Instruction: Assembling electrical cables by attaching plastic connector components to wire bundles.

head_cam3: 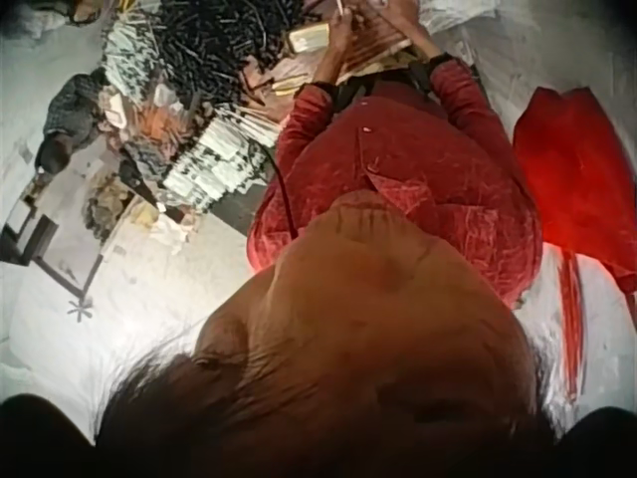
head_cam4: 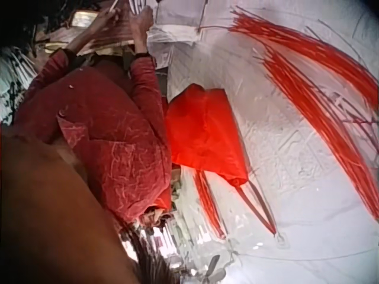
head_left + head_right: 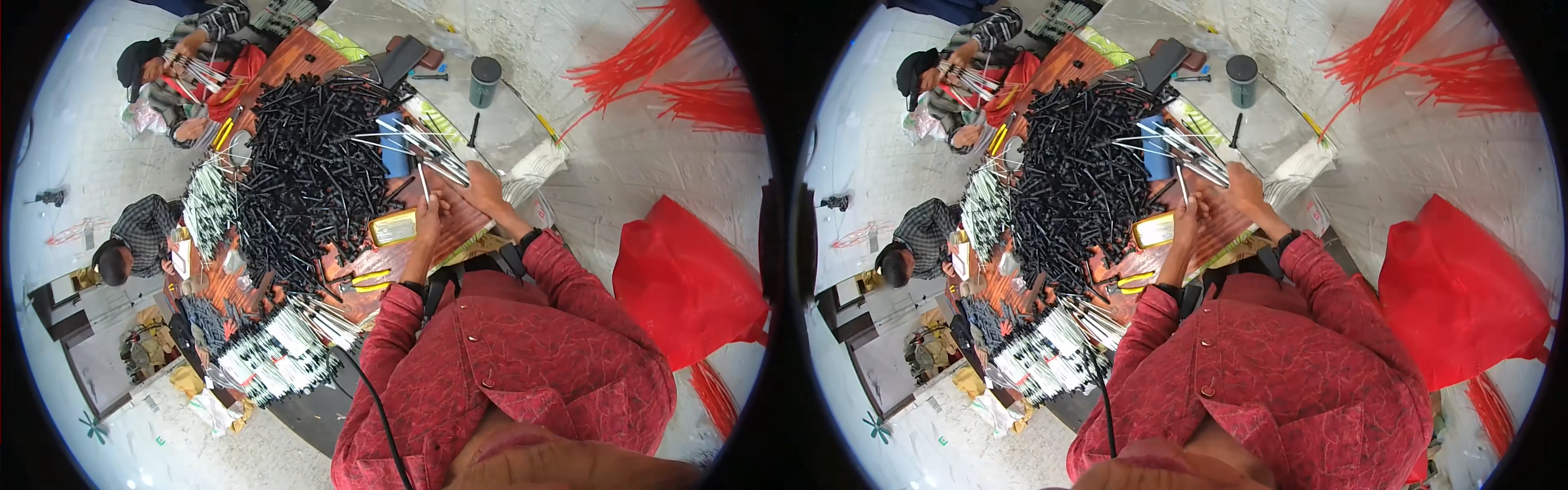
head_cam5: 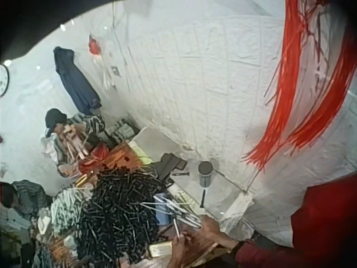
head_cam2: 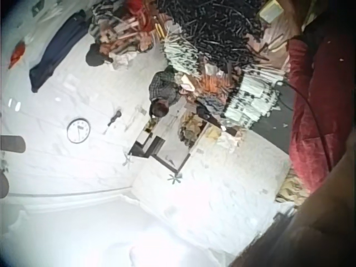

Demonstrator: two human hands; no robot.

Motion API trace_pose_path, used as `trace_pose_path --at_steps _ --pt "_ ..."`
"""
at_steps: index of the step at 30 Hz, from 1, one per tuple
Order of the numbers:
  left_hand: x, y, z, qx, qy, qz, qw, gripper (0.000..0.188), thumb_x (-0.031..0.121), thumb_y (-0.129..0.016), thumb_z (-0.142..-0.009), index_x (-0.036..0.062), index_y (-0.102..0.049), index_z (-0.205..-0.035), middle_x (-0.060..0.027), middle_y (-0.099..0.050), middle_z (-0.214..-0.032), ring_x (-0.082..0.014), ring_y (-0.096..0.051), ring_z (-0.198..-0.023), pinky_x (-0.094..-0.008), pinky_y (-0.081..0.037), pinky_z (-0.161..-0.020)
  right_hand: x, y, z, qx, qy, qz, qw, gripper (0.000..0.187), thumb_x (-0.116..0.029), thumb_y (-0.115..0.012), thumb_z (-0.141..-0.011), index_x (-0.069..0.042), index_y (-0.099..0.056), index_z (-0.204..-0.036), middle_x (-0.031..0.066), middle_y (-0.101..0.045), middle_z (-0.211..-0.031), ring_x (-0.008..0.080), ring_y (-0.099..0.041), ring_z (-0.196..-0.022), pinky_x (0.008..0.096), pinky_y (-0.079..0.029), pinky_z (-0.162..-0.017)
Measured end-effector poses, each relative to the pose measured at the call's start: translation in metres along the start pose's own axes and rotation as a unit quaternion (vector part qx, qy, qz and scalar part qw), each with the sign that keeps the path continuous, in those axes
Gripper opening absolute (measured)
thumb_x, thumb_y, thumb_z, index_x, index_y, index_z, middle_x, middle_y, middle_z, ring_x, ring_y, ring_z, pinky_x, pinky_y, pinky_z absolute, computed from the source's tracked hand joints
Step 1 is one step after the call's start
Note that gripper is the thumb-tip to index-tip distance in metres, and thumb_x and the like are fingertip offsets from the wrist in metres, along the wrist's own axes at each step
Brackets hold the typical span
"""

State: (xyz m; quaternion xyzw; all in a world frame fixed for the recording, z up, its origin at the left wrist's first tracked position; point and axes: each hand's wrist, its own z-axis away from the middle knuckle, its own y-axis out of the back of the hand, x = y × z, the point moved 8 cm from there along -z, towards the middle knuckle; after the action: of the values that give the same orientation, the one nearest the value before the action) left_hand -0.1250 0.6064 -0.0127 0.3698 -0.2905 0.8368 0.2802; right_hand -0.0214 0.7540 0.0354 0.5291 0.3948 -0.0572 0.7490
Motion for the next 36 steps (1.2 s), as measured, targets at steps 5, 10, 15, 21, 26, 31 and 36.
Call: trace_pose_path --at_steps 5,10,15,21,26,31,36 --pt "-0.013 0.005 0.006 0.015 0.053 -0.069 0.996 0.026 0.024 -0.051 -0.101 0.0045 -0.053 -0.118 -0.0053 -0.062 -0.086 -0.0121 -0.057 -0.071 -0.027 -0.048 -0.064 -0.013 0.008 0.011 0.016 0.102 0.069 0.992 0.049 -0.037 -0.072 -0.077 -0.006 -0.058 -0.112 0.0169 -0.06 -0.099 0.0382 -0.061 -0.093 0.0469 -0.05 -0.08" --pt "-0.018 0.007 -0.001 -0.007 0.034 -0.215 0.976 0.03 0.018 -0.051 -0.1 0.0041 -0.046 -0.126 -0.0057 -0.061 -0.105 -0.014 -0.059 -0.089 -0.0312 -0.05 -0.077 -0.007 0.003 0.008 -0.049 0.123 0.072 0.989 0.044 -0.036 -0.067 -0.082 -0.005 -0.059 -0.112 0.0184 -0.058 -0.102 0.037 -0.06 -0.097 0.0453 -0.05 -0.082" --pt "-0.008 0.004 -0.001 -0.023 -0.105 -0.204 0.973 0.05 0.016 -0.058 -0.094 -0.0028 -0.039 -0.137 -0.015 -0.059 -0.117 -0.0238 -0.059 -0.104 -0.0334 -0.046 -0.09 -0.016 -0.006 0.007 -0.139 0.127 0.063 0.98 0.035 -0.031 -0.062 -0.086 -0.007 -0.062 -0.111 0.0162 -0.061 -0.104 0.0352 -0.06 -0.096 0.0443 -0.05 -0.082" --pt "0.009 -0.007 0.008 -0.049 -0.078 -0.165 0.982 0.059 0.009 -0.057 -0.093 -0.0038 -0.031 -0.144 -0.0183 -0.05 -0.133 -0.0245 -0.051 -0.12 -0.034 -0.039 -0.103 -0.003 -0.006 -0.013 -0.092 0.12 -0.074 0.986 0.025 -0.031 -0.055 -0.09 -0.012 -0.068 -0.1 0.0125 -0.066 -0.098 0.0327 -0.063 -0.094 0.0429 -0.05 -0.079" --pt "0.023 -0.015 0.023 -0.036 -0.086 -0.111 0.989 0.058 0.005 -0.053 -0.095 -0.0043 -0.028 -0.146 -0.0174 -0.047 -0.141 -0.0252 -0.047 -0.127 -0.0343 -0.036 -0.107 0.025 -0.002 -0.047 -0.063 0.004 -0.098 0.993 0.026 -0.033 -0.053 -0.089 -0.014 -0.07 -0.094 0.0146 -0.067 -0.089 0.0348 -0.064 -0.088 0.0439 -0.05 -0.074" --pt "0.023 -0.004 0.023 -0.035 -0.059 -0.147 0.987 0.056 0.005 -0.051 -0.096 -0.004 -0.027 -0.146 -0.0163 -0.046 -0.143 -0.0252 -0.045 -0.13 -0.0351 -0.033 -0.11 0.029 -0.003 -0.068 -0.041 -0.016 -0.142 0.989 0.025 -0.034 -0.054 -0.088 -0.016 -0.071 -0.093 0.0154 -0.068 -0.089 0.0356 -0.065 -0.084 0.0458 -0.05 -0.071" --pt "0.012 0.004 0.02 -0.053 -0.005 -0.11 0.993 0.051 0.007 -0.052 -0.097 -0.0024 -0.033 -0.143 -0.0158 -0.048 -0.14 -0.025 -0.046 -0.129 -0.0357 -0.033 -0.11 0.01 -0.013 -0.083 -0.1 0.041 0.095 0.99 0.023 -0.03 -0.059 -0.086 -0.011 -0.07 -0.09 0.0173 -0.069 -0.088 0.036 -0.067 -0.084 0.0468 -0.051 -0.07"
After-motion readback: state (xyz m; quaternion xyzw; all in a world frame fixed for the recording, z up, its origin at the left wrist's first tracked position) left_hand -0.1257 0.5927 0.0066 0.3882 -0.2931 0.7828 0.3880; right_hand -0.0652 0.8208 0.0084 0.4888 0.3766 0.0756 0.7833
